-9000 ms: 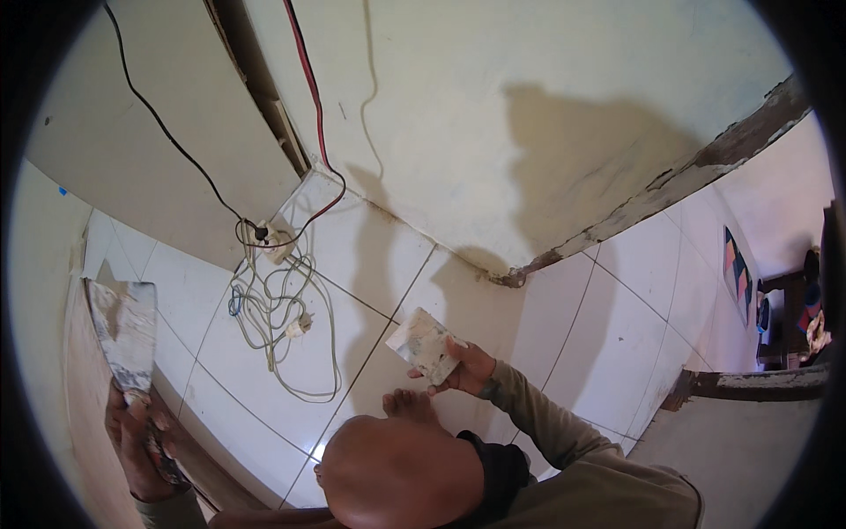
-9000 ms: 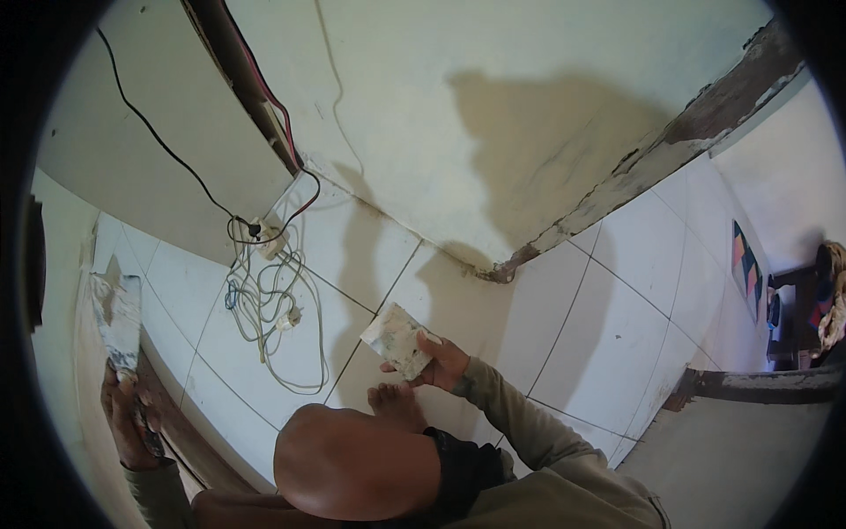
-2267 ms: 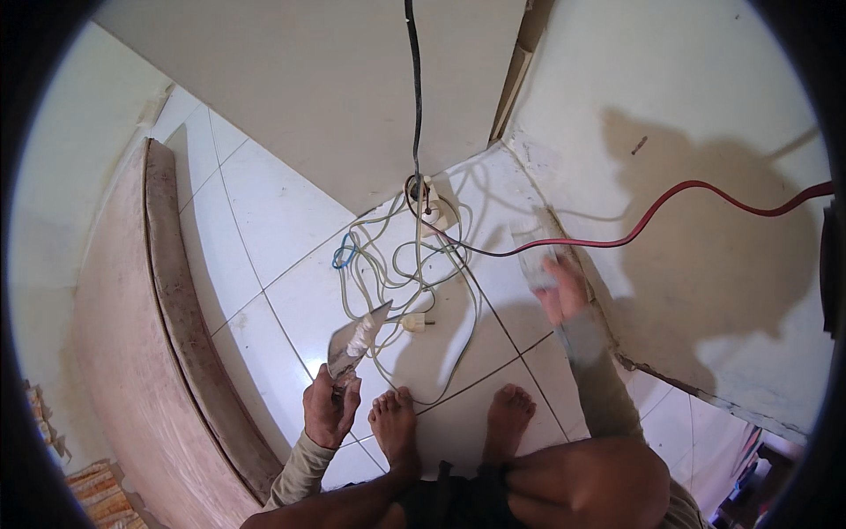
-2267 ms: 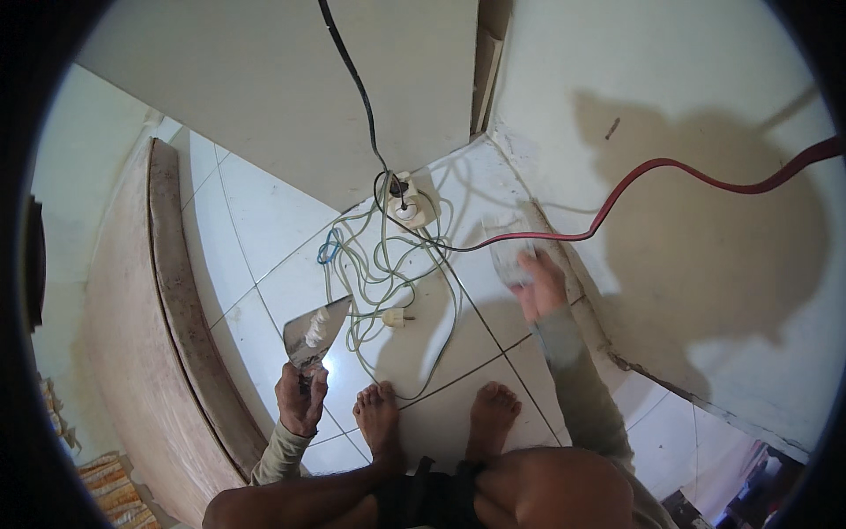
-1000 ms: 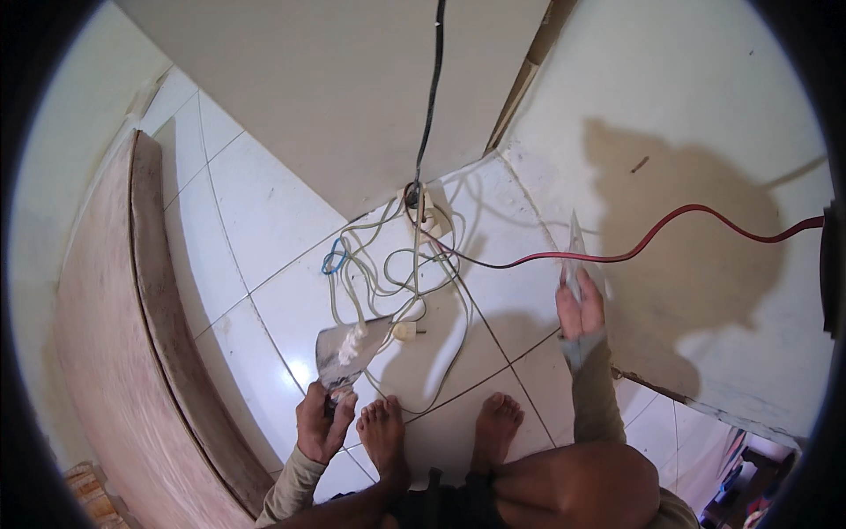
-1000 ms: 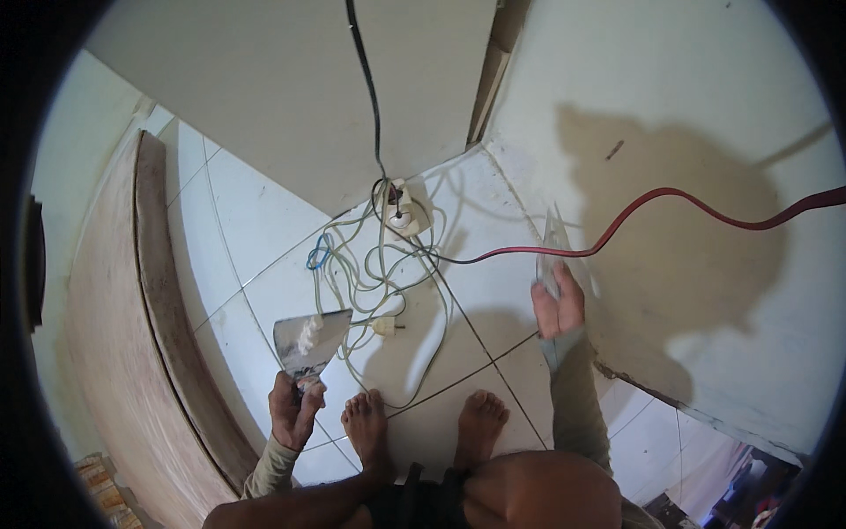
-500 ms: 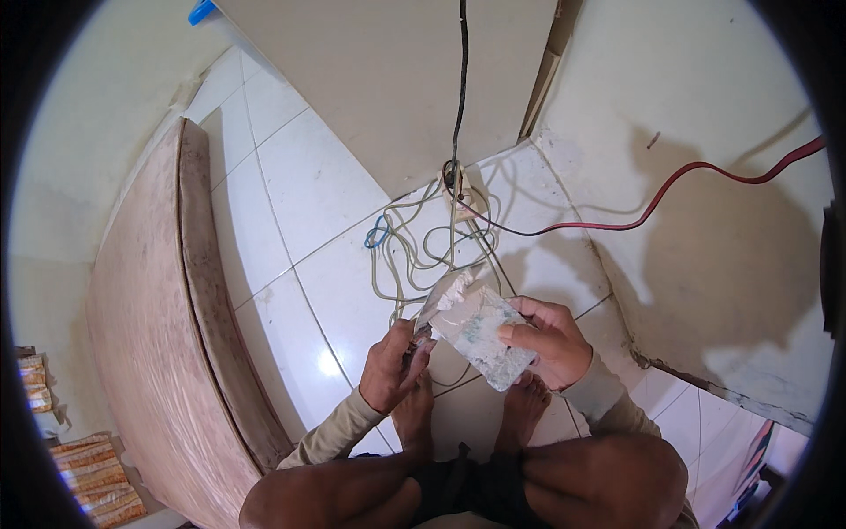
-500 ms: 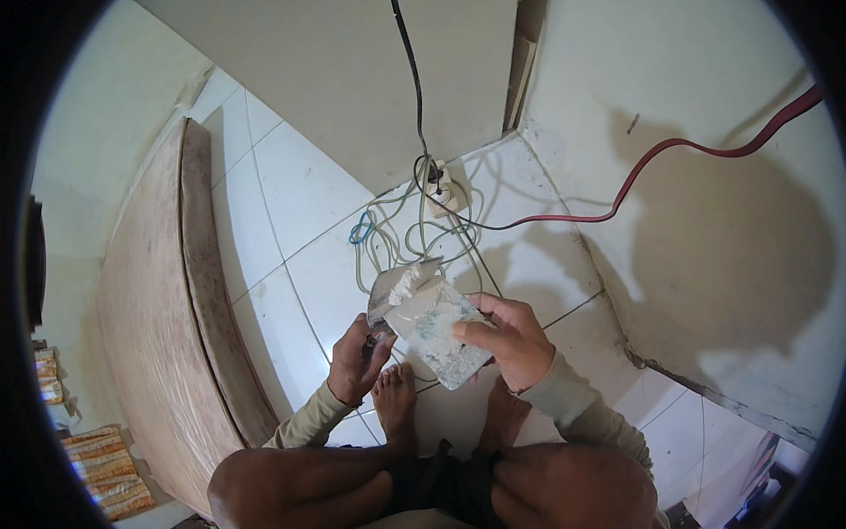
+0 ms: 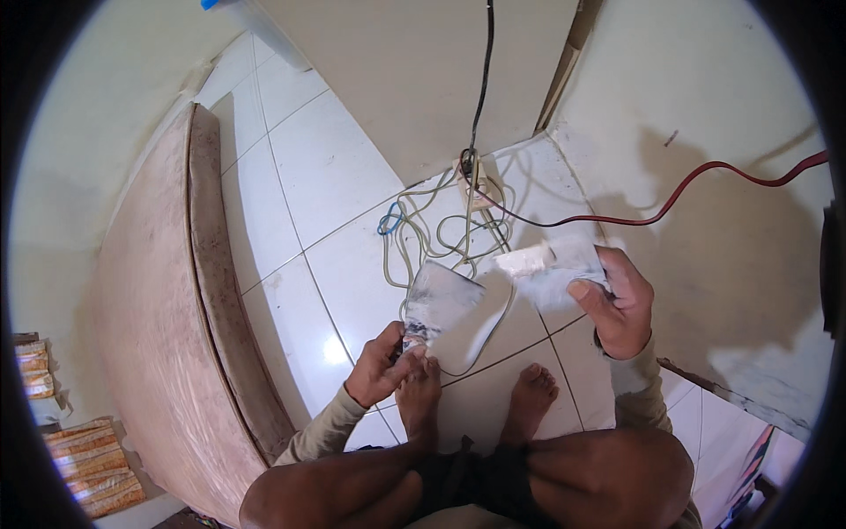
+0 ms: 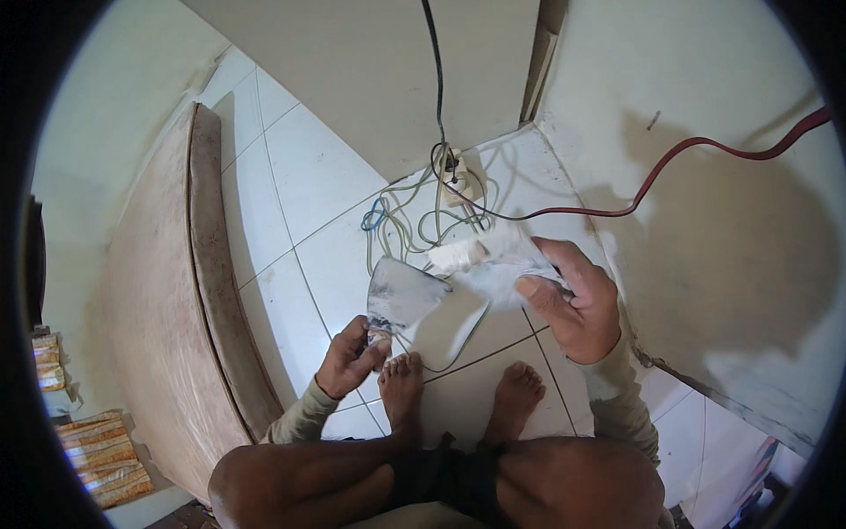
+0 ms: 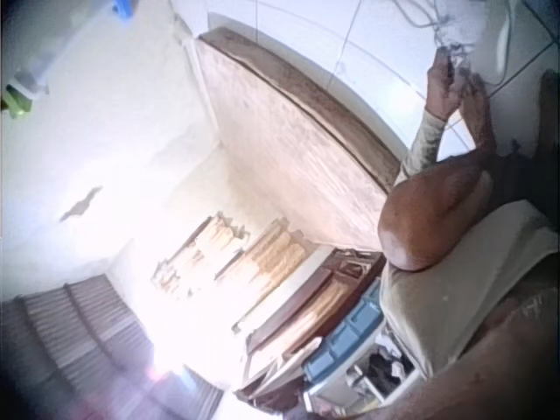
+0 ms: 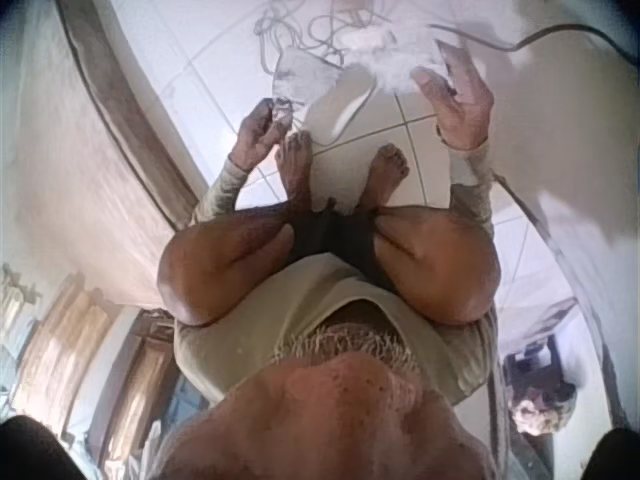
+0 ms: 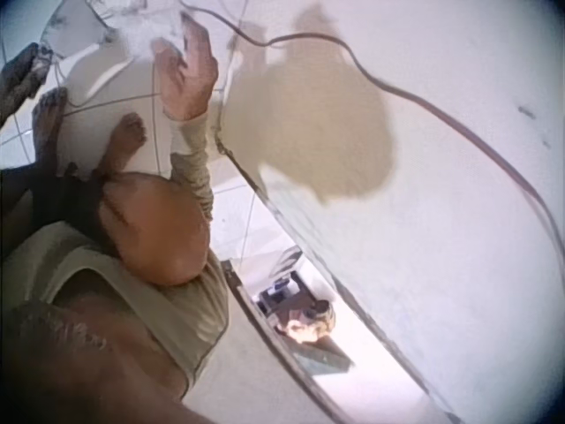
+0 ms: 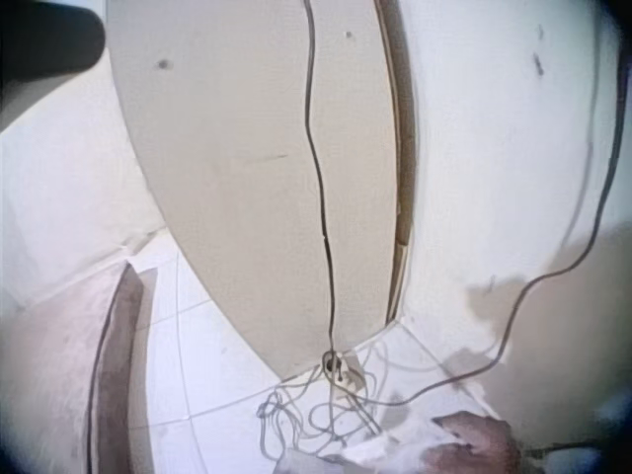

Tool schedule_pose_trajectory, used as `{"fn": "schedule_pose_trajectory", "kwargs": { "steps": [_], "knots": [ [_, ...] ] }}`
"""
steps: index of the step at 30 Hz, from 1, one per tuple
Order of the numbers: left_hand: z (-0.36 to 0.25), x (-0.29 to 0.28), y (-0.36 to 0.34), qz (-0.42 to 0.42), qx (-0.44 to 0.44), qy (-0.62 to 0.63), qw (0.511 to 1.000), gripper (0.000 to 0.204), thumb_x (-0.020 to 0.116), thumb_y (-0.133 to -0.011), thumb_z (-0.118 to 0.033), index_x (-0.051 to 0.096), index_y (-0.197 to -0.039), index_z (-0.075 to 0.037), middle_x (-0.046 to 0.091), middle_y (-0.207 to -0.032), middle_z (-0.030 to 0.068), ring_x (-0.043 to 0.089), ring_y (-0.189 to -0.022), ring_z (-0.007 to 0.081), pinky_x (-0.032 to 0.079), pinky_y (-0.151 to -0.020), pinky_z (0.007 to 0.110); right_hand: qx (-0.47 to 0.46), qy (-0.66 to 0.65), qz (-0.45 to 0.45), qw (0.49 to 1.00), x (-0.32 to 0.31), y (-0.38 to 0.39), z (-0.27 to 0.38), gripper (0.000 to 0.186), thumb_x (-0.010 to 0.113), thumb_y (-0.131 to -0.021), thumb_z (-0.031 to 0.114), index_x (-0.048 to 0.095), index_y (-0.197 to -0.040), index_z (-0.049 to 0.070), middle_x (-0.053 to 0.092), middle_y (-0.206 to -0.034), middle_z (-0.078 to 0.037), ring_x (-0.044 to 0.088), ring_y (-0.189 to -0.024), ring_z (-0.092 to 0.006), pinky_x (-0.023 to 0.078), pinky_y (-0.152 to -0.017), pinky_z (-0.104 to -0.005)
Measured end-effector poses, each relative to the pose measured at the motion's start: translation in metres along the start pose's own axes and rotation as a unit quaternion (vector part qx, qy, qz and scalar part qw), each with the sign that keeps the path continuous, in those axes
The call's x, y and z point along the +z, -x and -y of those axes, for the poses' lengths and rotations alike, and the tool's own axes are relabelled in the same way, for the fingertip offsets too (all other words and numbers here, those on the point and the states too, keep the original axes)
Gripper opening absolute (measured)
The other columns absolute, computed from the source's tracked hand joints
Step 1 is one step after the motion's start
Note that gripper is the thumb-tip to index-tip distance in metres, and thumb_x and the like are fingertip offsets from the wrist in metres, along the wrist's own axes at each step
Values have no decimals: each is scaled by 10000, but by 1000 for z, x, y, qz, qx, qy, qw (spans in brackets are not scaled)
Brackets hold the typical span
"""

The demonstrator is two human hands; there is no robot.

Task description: The person sits on the floor and mixes a white plaster-like substance in a plastic container using a trowel. They then apply the mixture to the wall near the ceiling and around electrical wires using the trowel and a smaller putty knife.

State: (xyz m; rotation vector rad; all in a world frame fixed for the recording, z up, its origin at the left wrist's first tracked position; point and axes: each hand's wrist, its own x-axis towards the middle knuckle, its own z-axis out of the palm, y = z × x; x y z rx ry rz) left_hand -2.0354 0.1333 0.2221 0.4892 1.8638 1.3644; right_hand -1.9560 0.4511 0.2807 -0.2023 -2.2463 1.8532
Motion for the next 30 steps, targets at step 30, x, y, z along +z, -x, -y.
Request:
{"fn": "schedule_pose_trajectory", "kwargs": {
  "steps": [30],
  "knots": [
    [-17, 3, -7, -44, 307, -440, 843, 625, 683, -645, -36, 484, -1237, -12, 576, -931, 117, 602, -717, 268, 521, -609, 349, 362, -443, 43, 819, 31, 36, -47, 442, 600, -875, 35, 463, -1283, -70, 658, -946, -115, 625, -575, -129, 462, -384, -239]
  ]
}}
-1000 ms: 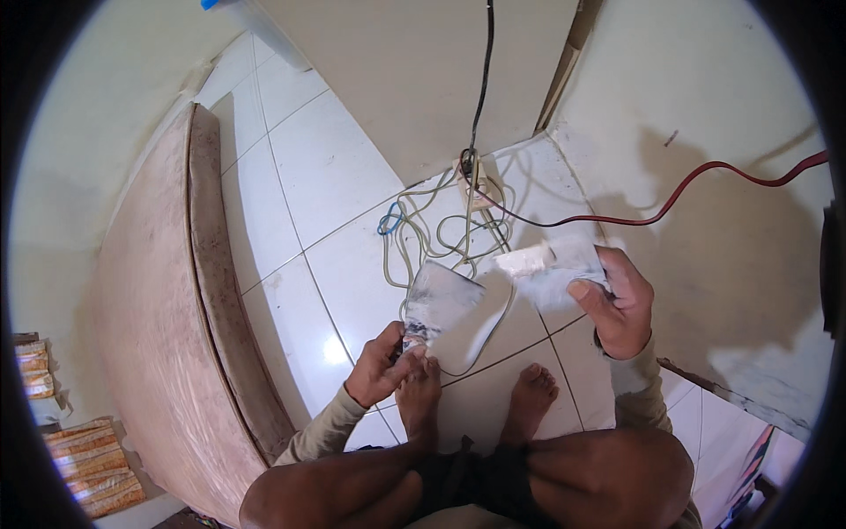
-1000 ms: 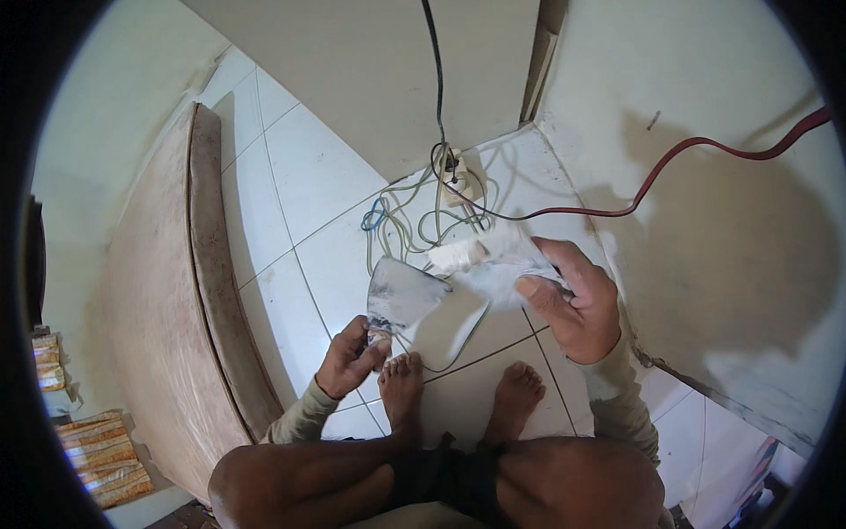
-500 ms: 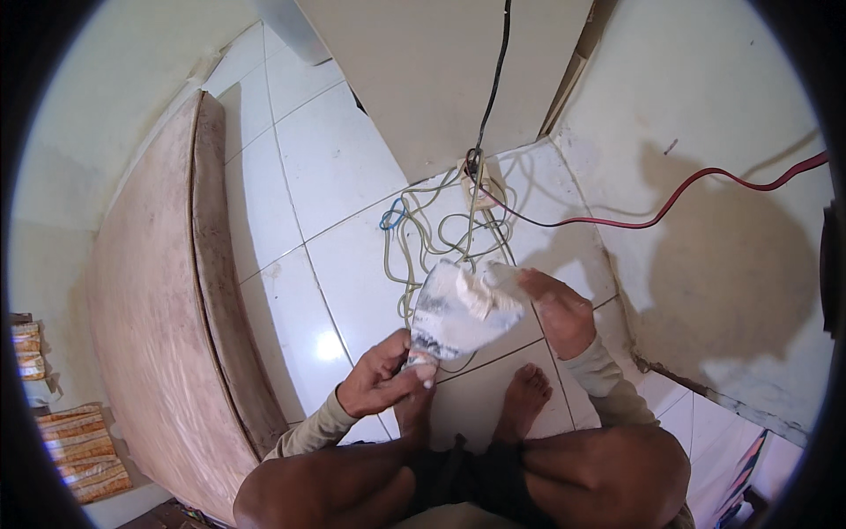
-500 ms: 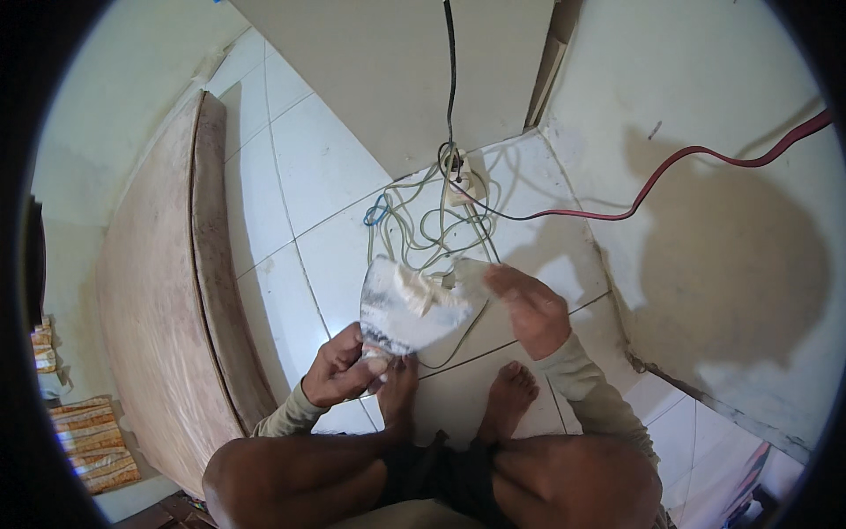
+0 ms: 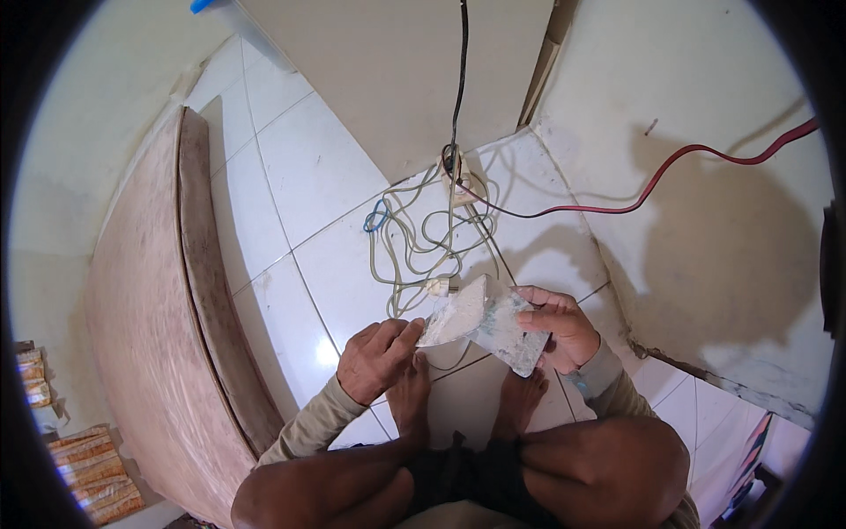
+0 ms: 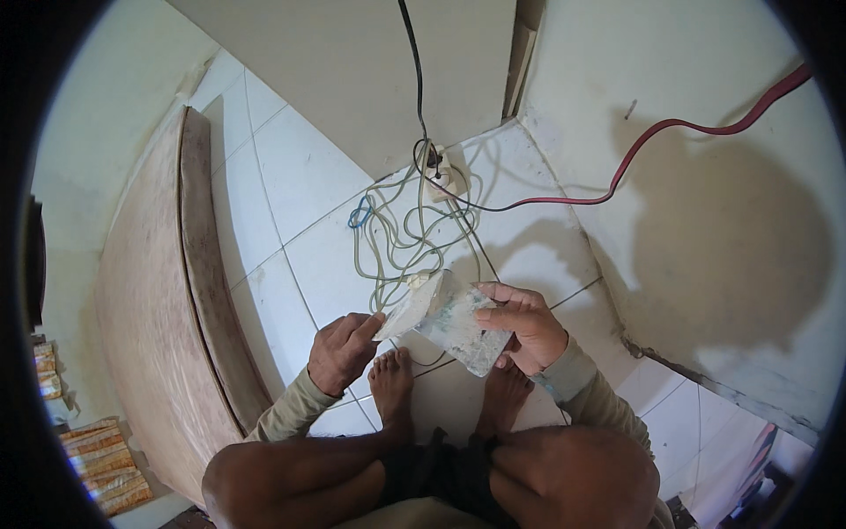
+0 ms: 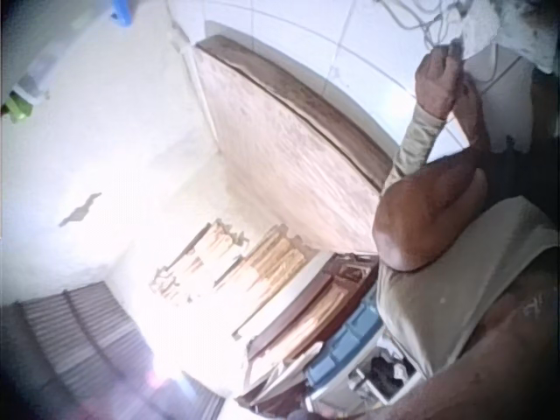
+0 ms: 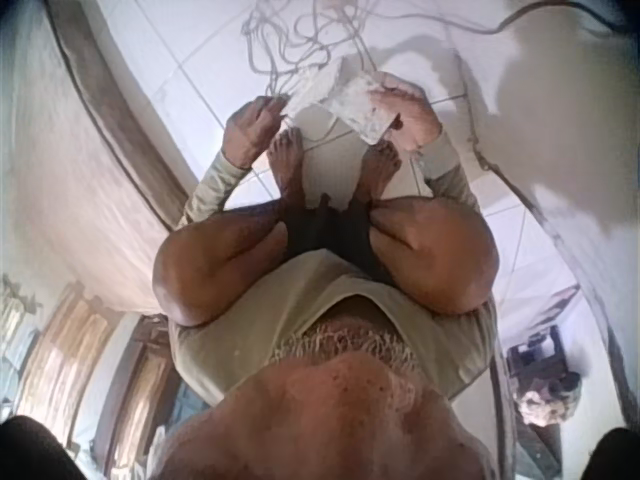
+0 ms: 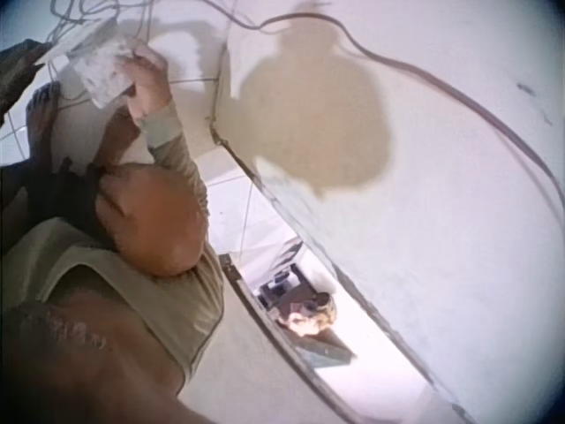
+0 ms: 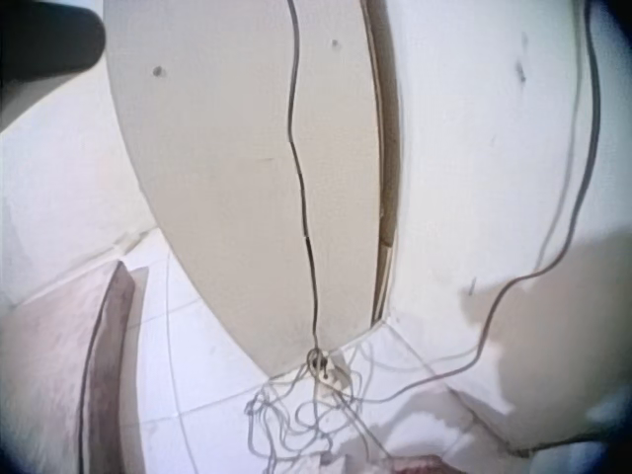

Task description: The person sits on the floor and mixes a white plaster-like substance in a plastic container using a trowel. They then apply the mixture to the wall near the ceiling and around electrical wires using the trowel and a smaller putty knife.

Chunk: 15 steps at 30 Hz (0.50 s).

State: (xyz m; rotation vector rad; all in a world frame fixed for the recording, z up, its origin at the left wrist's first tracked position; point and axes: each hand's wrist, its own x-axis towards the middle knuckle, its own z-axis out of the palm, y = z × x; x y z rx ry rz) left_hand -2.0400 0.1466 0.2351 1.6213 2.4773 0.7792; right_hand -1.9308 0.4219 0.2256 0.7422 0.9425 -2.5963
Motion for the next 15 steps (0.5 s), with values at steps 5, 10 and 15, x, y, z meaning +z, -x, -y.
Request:
{"fn": "schedule_pose_trajectory", "kwargs": {
  "steps": [5, 10, 15],
  "knots": [
    [4, -2, 0, 23, -8, -25, 999, 573, 650, -691, -43, 484, -1238, -13, 580, -934, 119, 607, -748, 265, 518, -628, 346, -44, -1, 47, 998, -1, 3, 6, 426, 593, -870, 1, 487, -1278, -57, 654, -978, -112, 636, -631, -130, 475, -426, -247],
    [12, 17, 17, 18, -70, 14, 997, 502, 648, -733, -12, 501, -1212, -19, 585, -904, 127, 615, -732, 283, 516, -614, 366, -94, 18, 29, 995, -5, 8, 13, 419, 595, -869, 7, 500, -1273, -47, 642, -1056, -108, 641, -826, -137, 533, -604, -297],
    [4, 5, 25, 0, -142, 97, 985, 318, 670, -813, -18, 495, -1076, 22, 578, -796, 167, 597, -604, 313, 470, -520, 383, -113, 31, -69, 991, -62, 8, -4, 432, 601, -864, 41, 497, -1278, -25, 634, -1098, -113, 638, -928, -167, 544, -696, -324]
  ]
}}
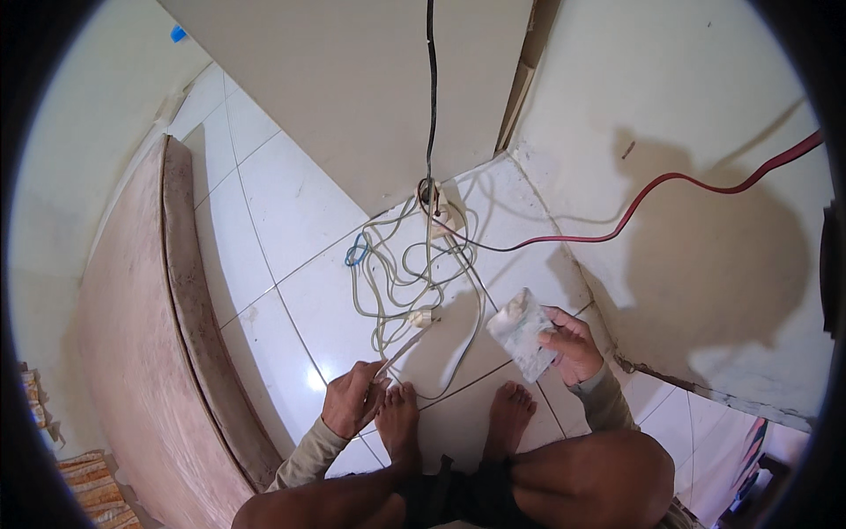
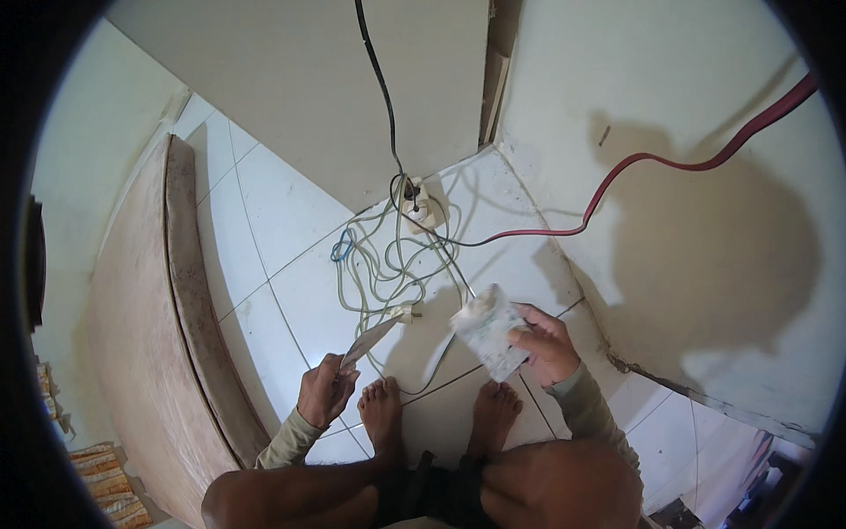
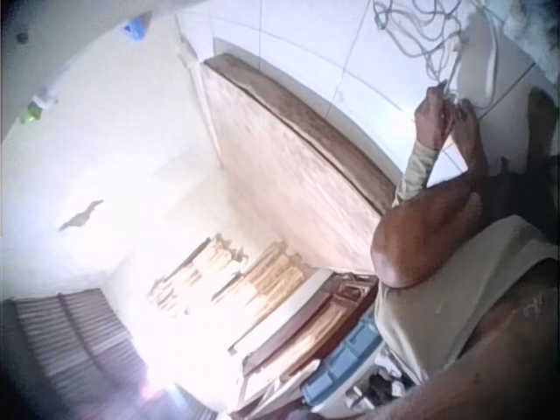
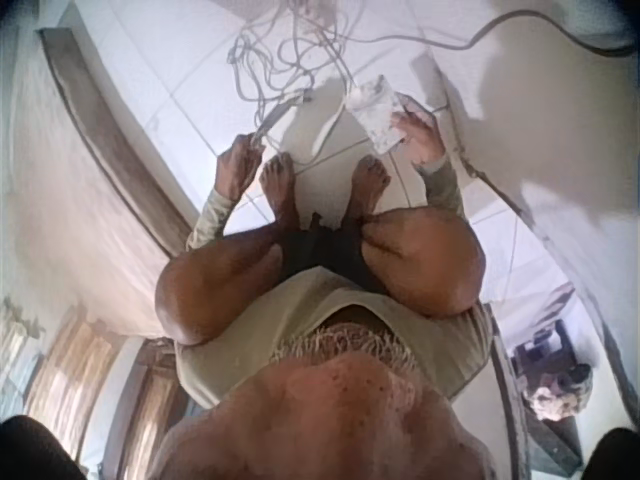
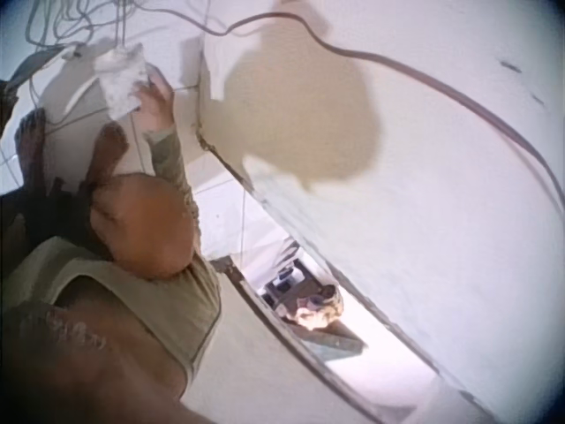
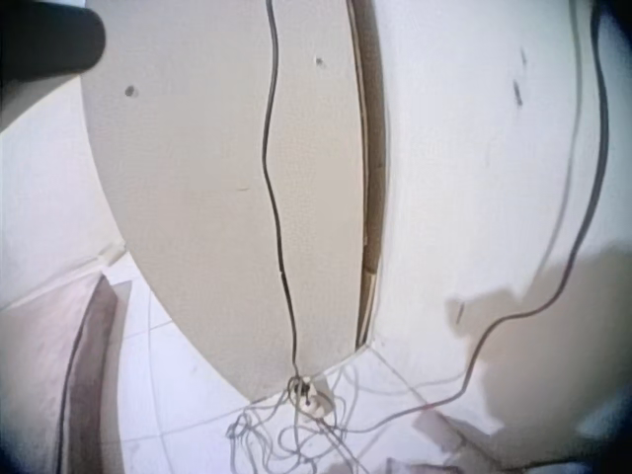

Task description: The person sits on the floor and mixes a white plaster-like substance in a plastic container using a trowel. They then apply the mixture to the wall near the ceiling and around electrical wires using the trowel and a smaller putty knife.

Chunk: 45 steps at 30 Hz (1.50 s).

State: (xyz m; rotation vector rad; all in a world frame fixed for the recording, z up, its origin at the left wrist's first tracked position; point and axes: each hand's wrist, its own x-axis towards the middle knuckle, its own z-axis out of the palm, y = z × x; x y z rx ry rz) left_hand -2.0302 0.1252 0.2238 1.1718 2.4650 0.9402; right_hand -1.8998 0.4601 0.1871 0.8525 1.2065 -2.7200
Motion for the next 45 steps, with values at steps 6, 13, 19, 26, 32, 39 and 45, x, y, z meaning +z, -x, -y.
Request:
{"fn": "schedule_pose_trajectory", "kwargs": {
  "steps": [6, 13, 19, 26, 32, 39, 45],
  "knots": [
    [6, 6, 6, 15, -51, 77, 996, 324, 649, -843, -57, 505, -1122, 20, 593, -862, 174, 611, -633, 313, 488, -558, 378, -51, -52, -112, 991, -76, -55, 1, 412, 612, -860, 111, 506, -1247, 20, 610, -1106, -73, 602, -966, -169, 502, -760, -328],
    [13, 1, 7, 57, -114, 58, 990, 328, 668, -831, -77, 499, -1091, 32, 598, -866, 186, 619, -643, 326, 492, -569, 384, -35, -306, 51, 950, -107, -225, -18, 243, 544, -927, 123, 552, -1158, 48, 639, -1034, -58, 631, -857, -158, 452, -577, -273],
    [16, 2, 9, 60, -154, 85, 983, 309, 681, -815, -58, 502, -1048, 39, 595, -772, 172, 620, -612, 322, 486, -535, 380, -28, -539, 49, 840, -75, -296, -3, 203, 591, -893, 50, 589, -1092, 12, 678, -970, -79, 673, -850, -203, 514, -593, -287],
    [18, -4, 4, 52, -159, 69, 983, 303, 694, -811, -49, 500, -1029, 30, 600, -760, 156, 620, -594, 305, 484, -524, 361, -71, -541, -14, 838, -75, -327, -5, 184, 608, -879, 37, 593, -1056, -10, 667, -966, -126, 669, -829, -234, 525, -573, -297],
    [26, -1, 6, 44, -154, 84, 984, 318, 687, -813, -38, 485, -1052, 15, 615, -759, 147, 618, -576, 287, 491, -526, 357, -86, -596, -54, 797, -66, -341, -2, 225, 575, -893, 18, 557, -1112, -34, 637, -968, -159, 653, -812, -254, 535, -576, -301],
    [22, -3, -2, 55, -166, 76, 982, 306, 683, -815, -32, 487, -1044, 20, 616, -753, 141, 635, -601, 292, 499, -534, 353, -102, -662, -101, 736, -42, -340, 8, 184, 543, -897, -8, 590, -1069, -52, 645, -913, -168, 650, -798, -271, 548, -595, -315],
    [25, -1, 2, 70, -152, 59, 984, 317, 689, -807, -33, 490, -1044, 33, 612, -769, 148, 627, -594, 290, 495, -525, 358, -99, -682, -36, 724, -60, -341, 12, 191, 490, -930, 13, 579, -1080, -66, 646, -909, -180, 643, -758, -261, 548, -585, -314]
  ]
}}
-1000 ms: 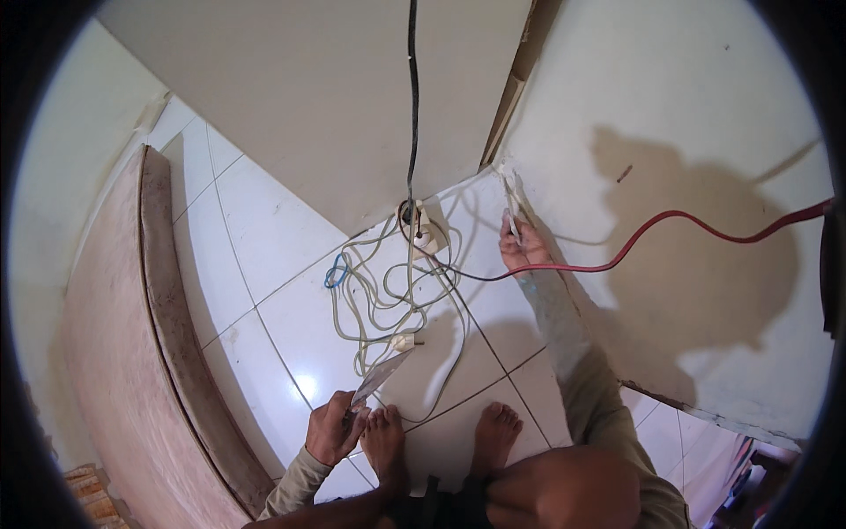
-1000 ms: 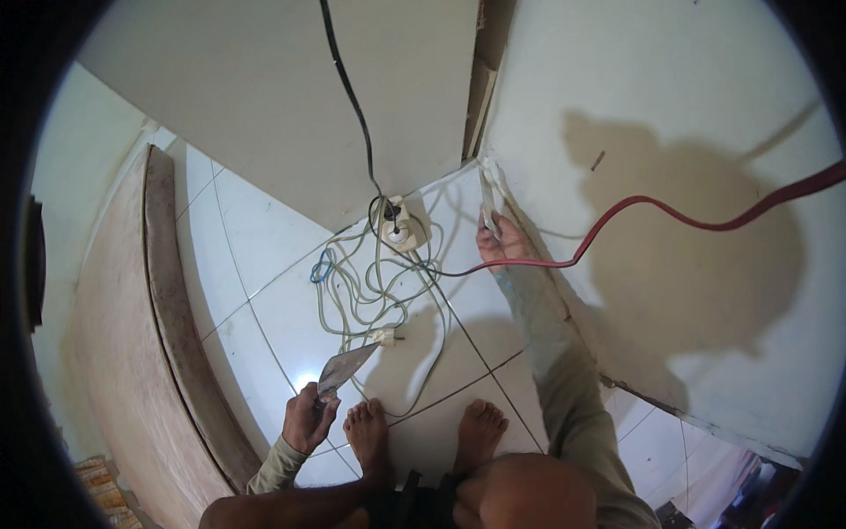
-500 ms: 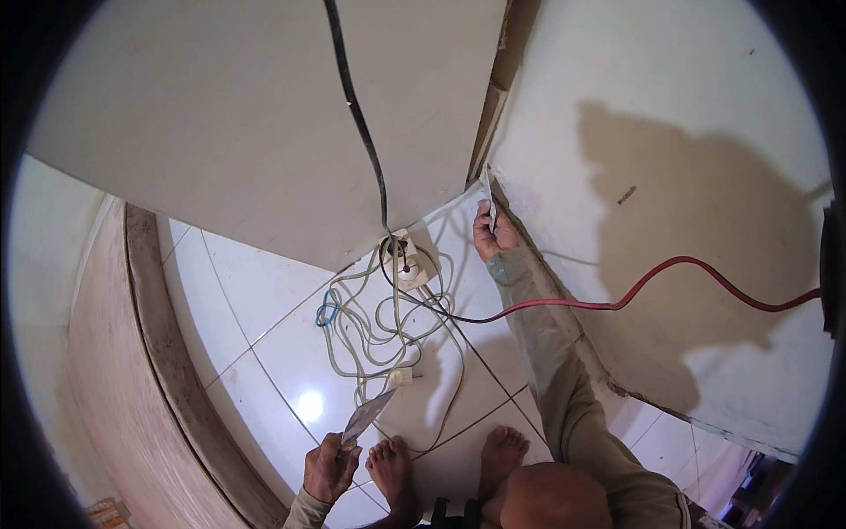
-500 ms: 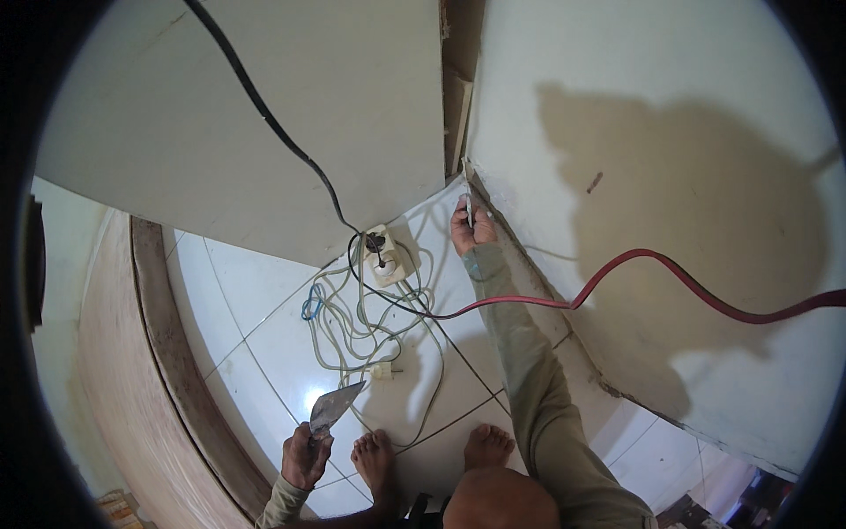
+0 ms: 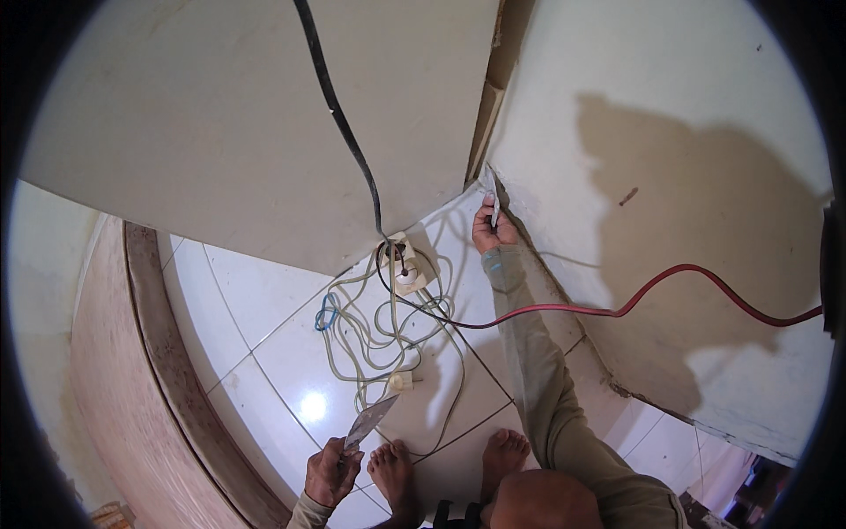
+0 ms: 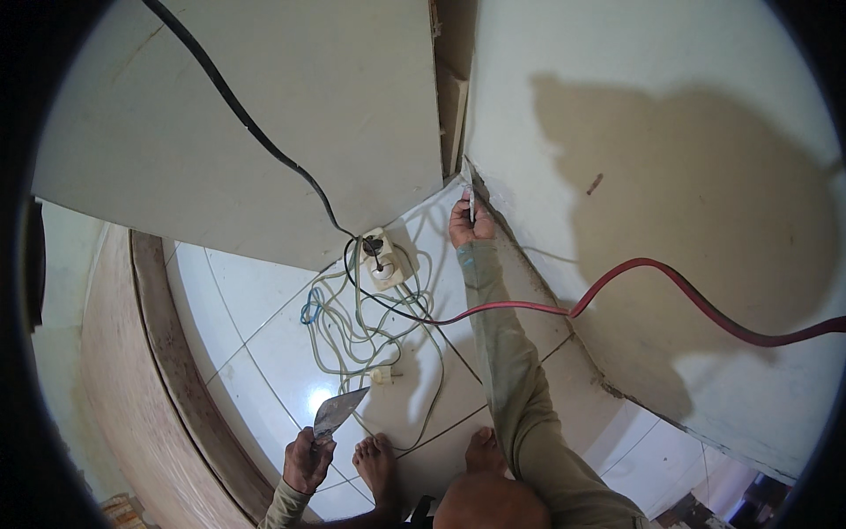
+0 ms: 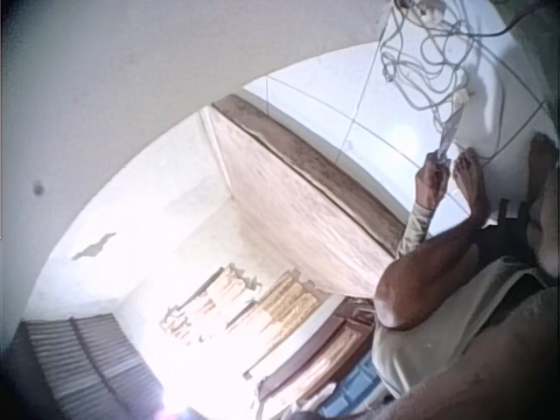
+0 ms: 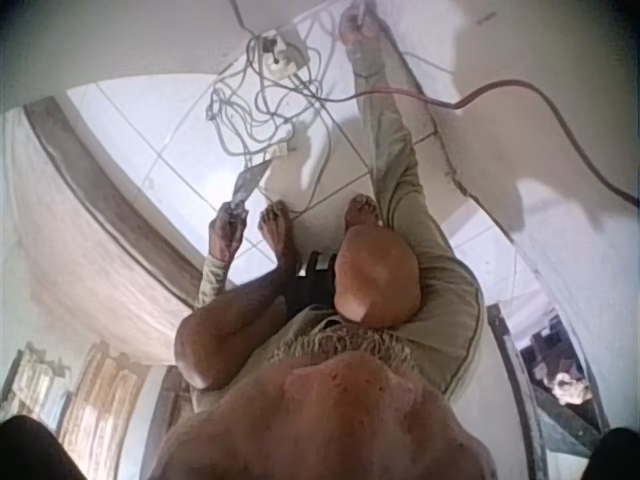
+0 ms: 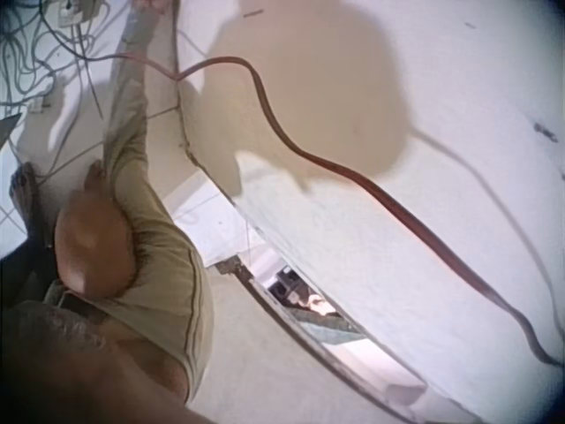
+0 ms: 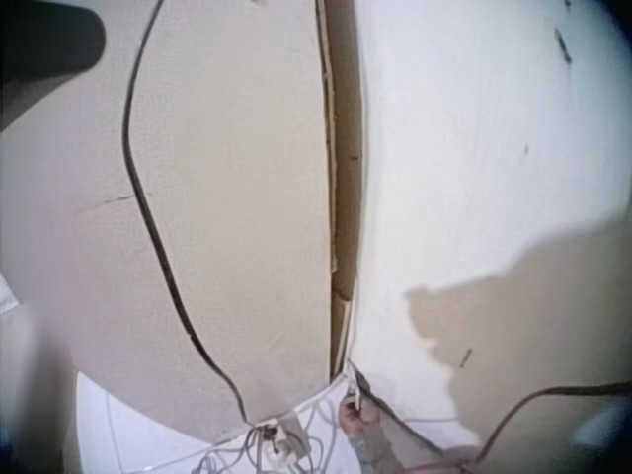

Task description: The person sits on the floor and mixes a white plaster-like substance in a plastic container using a trowel. They then apply the mixture to the wall near the ceiling and around electrical wires using the trowel and a smaller putty knife.

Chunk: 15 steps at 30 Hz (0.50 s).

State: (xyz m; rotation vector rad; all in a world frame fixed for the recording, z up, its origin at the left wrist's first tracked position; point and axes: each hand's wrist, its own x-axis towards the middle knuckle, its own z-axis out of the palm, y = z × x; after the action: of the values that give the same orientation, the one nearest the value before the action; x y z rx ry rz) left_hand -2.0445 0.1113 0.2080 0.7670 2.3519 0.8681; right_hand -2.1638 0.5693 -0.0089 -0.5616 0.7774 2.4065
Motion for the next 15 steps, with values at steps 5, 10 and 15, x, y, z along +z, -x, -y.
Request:
{"fn": "schedule_pose_trajectory", "kwargs": {
  "steps": [5, 10, 15],
  "knots": [
    [-4, -3, 5, 4, -4, -6, 1000, 326, 694, -805, -40, 491, -1049, 31, 611, -769, 146, 614, -576, 290, 489, -520, 360, 11, -3, 0, 1000, 3, 6, 7, 216, 487, -924, 6, 556, -1113, -73, 643, -917, -187, 637, -747, -260, 546, -581, -314],
    [-1, -1, 10, 12, 1, -4, 1000, 339, 700, -802, -48, 489, -1054, 36, 613, -791, 158, 627, -603, 297, 497, -531, 363, 52, -14, 21, 998, 11, 22, 16, 224, 450, -908, -9, 548, -1089, -94, 656, -953, -213, 661, -786, -278, 559, -604, -325],
    [-9, -1, 12, 17, 4, 17, 1000, 316, 687, -818, -58, 480, -1039, 32, 613, -784, 160, 626, -606, 291, 494, -538, 357, 13, 16, 29, 999, 21, 50, 22, 288, 481, -903, -30, 505, -1180, -101, 608, -1049, -225, 635, -817, -272, 554, -616, -320]
  ]
}}
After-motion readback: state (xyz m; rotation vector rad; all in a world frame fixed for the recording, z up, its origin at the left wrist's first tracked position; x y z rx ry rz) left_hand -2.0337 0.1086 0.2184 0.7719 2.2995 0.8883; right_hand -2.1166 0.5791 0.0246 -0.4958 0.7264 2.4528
